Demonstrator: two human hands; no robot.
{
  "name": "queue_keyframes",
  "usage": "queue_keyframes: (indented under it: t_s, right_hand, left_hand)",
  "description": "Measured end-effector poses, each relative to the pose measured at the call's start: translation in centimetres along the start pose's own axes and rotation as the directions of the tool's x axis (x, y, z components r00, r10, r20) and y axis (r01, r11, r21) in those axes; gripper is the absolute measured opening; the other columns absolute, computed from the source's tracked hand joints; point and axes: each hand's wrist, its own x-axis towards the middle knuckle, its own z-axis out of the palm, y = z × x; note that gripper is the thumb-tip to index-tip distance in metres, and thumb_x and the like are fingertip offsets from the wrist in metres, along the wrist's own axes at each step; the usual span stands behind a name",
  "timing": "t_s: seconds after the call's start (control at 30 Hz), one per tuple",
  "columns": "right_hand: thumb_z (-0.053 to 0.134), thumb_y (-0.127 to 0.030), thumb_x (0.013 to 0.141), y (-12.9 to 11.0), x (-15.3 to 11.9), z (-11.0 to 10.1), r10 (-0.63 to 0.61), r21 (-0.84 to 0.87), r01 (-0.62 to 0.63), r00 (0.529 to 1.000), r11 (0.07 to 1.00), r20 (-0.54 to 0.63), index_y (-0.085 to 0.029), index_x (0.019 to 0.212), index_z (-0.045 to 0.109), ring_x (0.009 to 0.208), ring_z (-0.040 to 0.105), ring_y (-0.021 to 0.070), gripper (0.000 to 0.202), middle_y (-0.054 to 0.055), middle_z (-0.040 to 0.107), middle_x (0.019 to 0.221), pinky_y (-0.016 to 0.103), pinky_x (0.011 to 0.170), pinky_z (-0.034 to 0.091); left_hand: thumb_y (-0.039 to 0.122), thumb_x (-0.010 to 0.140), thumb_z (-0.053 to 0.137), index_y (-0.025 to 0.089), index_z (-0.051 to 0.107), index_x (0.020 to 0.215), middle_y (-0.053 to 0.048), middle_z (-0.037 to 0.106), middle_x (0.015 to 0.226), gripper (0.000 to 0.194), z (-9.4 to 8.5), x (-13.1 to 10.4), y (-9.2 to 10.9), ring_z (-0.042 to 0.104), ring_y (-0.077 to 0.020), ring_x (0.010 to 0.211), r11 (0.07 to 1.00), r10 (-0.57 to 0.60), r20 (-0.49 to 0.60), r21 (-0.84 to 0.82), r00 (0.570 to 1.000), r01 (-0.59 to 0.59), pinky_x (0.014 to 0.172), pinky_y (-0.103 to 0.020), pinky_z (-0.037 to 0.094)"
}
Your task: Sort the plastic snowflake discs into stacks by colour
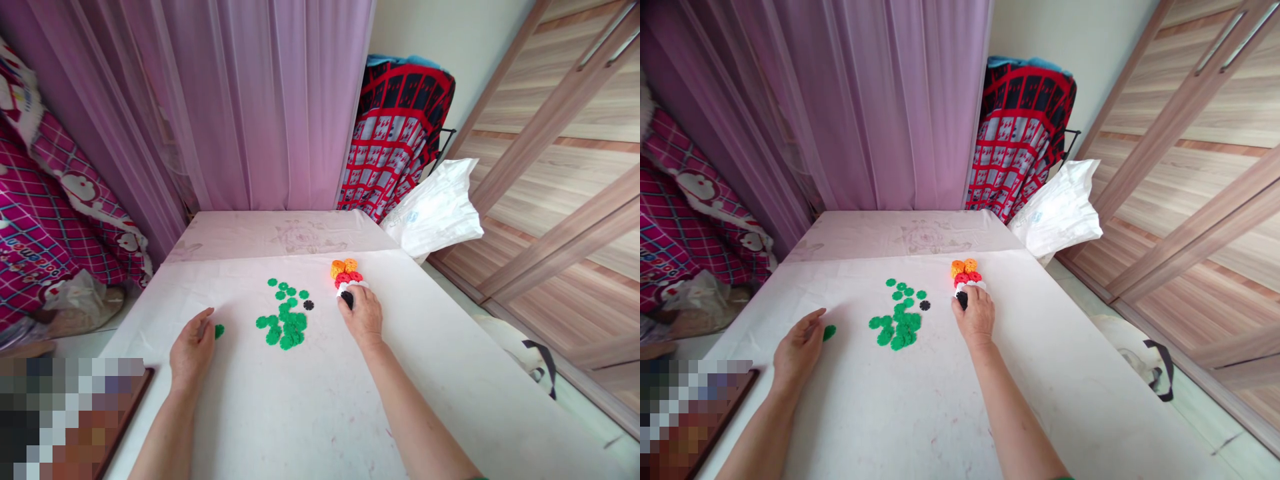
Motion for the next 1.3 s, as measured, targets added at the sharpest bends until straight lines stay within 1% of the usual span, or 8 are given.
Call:
queue_keyframes:
  t_s: [0.17, 0.5, 0.77, 0.9, 1.0, 1.13, 1.2, 1.3]
  right_hand:
    - [0.058, -0.032, 0.084, 0.5, 0.0, 1.0, 0.036, 0.018, -0.036, 0.999, 0.999, 0.006, -0.021, 0.092, 0.063, 0.082, 0.055, 0.0208, 0.015, 0.005, 0.066, 0.090, 0.030, 0.073, 0.035]
    - [0.056, -0.028, 0.082, 1.2, -0.6, 1.4, 0.049, 0.041, -0.049, 0.999, 0.998, -0.011, -0.020, 0.092, 0.061, 0.083, 0.056, 0.0216, 0.014, 0.006, 0.066, 0.086, 0.031, 0.076, 0.039]
    - [0.051, -0.027, 0.085, 1.3, -1.6, -0.1, 0.048, 0.146, -0.036, 0.996, 0.989, -0.078, -0.021, 0.091, 0.060, 0.087, 0.059, 0.0210, 0.013, 0.007, 0.066, 0.094, 0.032, 0.081, 0.044]
    - [0.048, -0.023, 0.088, 0.8, -3.8, -0.9, 0.004, 0.124, -0.010, 0.999, 0.992, 0.046, -0.022, 0.084, 0.064, 0.070, 0.059, 0.0155, 0.017, 0.002, 0.066, 0.081, 0.026, 0.067, 0.040]
    - [0.049, -0.023, 0.089, 0.8, -4.8, -1.0, -0.054, 0.069, 0.045, 0.991, 0.997, 0.126, -0.023, 0.083, 0.068, 0.074, 0.060, 0.0155, 0.020, 0.002, 0.067, 0.081, 0.025, 0.068, 0.039]
    - [0.055, -0.024, 0.087, 1.7, -4.4, -1.2, 0.073, -0.059, -0.066, 0.989, 0.996, 0.131, -0.022, 0.083, 0.069, 0.082, 0.061, 0.0177, 0.015, 0.004, 0.068, 0.088, 0.027, 0.069, 0.039]
    - [0.058, -0.025, 0.086, 2.2, -3.8, -1.4, 0.139, -0.120, -0.121, 0.978, 0.985, 0.156, -0.022, 0.090, 0.070, 0.082, 0.061, 0.0183, 0.013, 0.004, 0.068, 0.089, 0.027, 0.067, 0.038]
    - [0.060, -0.026, 0.087, 2.1, -3.2, -1.6, 0.160, -0.177, -0.122, 0.963, 0.977, 0.219, -0.023, 0.098, 0.072, 0.082, 0.061, 0.0185, 0.017, 0.004, 0.069, 0.091, 0.028, 0.066, 0.037]
  left_hand:
    - [0.030, 0.086, 0.053, 0.028, 0.071, 0.113, -0.004, 0.077, 0.103, 0.033, 0.0, 0.0, 0.1, 0.071, -0.0200, 0.090, 1.000, 0.005, -0.019, 0.003, 1.000, -0.005, 0.079, -0.032, 0.054]
    - [0.030, 0.086, 0.051, 0.027, 0.071, 0.115, -0.004, 0.077, 0.102, 0.035, -0.2, -0.2, 0.4, 0.071, -0.0205, 0.091, 1.000, -0.010, -0.002, 0.005, 1.000, 0.010, 0.079, -0.032, 0.053]
    - [0.032, 0.085, 0.053, 0.027, 0.072, 0.112, -0.002, 0.077, 0.094, 0.033, -0.3, -0.3, 0.6, 0.069, -0.0168, 0.075, 1.000, -0.024, -0.012, -0.018, 1.000, 0.024, 0.068, -0.028, 0.052]
    - [0.031, 0.086, 0.052, 0.027, 0.071, 0.113, -0.003, 0.076, 0.099, 0.034, -0.2, -0.2, 0.3, 0.071, -0.0181, 0.083, 1.000, -0.012, -0.006, -0.008, 1.000, 0.012, 0.074, -0.030, 0.052]
    - [0.031, 0.087, 0.052, 0.027, 0.070, 0.115, -0.005, 0.076, 0.103, 0.034, -0.1, 0.0, 0.0, 0.071, -0.0204, 0.093, 1.000, -0.005, 0.006, 0.000, 1.000, 0.005, 0.081, -0.032, 0.052]
    - [0.031, 0.087, 0.052, 0.026, 0.070, 0.116, -0.005, 0.076, 0.104, 0.035, -0.3, -0.1, 0.3, 0.071, -0.0209, 0.094, 1.000, -0.025, 0.020, -0.002, 0.999, 0.025, 0.084, -0.034, 0.052]
    - [0.031, 0.087, 0.052, 0.027, 0.070, 0.115, -0.005, 0.076, 0.105, 0.034, -0.4, -0.2, 0.6, 0.071, -0.0205, 0.092, 0.999, -0.041, 0.021, -0.002, 0.999, 0.041, 0.083, -0.034, 0.052]
    - [0.032, 0.087, 0.051, 0.027, 0.069, 0.116, -0.004, 0.076, 0.106, 0.035, -0.6, -0.3, 0.9, 0.071, -0.0204, 0.089, 0.998, -0.064, 0.032, -0.001, 0.997, 0.064, 0.080, -0.033, 0.052]
